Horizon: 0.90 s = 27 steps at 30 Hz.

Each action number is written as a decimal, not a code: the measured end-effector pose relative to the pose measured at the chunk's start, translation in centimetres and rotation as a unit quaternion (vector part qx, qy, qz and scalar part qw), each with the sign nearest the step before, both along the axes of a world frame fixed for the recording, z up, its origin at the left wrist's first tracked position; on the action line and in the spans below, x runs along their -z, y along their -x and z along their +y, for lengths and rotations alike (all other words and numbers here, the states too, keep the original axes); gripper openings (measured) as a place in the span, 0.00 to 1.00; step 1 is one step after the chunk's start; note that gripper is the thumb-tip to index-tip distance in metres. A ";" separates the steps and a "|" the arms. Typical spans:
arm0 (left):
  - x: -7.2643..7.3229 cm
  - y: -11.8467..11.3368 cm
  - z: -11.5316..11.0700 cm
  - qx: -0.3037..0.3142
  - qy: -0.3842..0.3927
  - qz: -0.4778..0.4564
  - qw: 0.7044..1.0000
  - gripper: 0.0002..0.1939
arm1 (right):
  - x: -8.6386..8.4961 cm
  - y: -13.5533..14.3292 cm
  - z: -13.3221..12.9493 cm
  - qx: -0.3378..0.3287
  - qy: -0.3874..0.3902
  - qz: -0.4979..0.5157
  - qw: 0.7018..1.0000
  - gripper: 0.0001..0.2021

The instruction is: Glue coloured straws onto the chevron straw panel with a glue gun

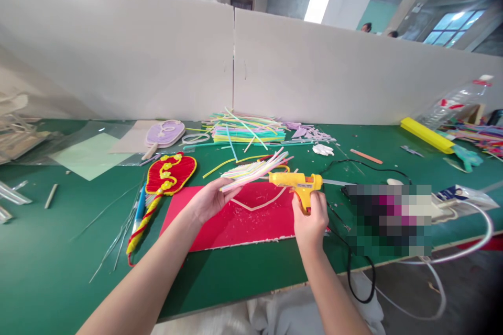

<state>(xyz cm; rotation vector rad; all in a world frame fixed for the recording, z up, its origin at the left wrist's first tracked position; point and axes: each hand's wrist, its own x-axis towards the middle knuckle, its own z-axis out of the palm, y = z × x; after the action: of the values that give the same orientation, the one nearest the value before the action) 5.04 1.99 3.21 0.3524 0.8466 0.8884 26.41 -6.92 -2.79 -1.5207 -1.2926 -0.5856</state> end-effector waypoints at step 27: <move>0.3 0.2 0.0 0.013 -0.007 -0.019 1.000 0.22 | -0.3 -0.1 0.1 -0.003 0.009 0.041 0.999 0.05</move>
<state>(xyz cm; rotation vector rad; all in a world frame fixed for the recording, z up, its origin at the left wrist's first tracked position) 4.85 2.03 2.89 0.3574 0.7993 0.8747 26.54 -6.84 -2.48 -1.5394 -1.2437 -0.5036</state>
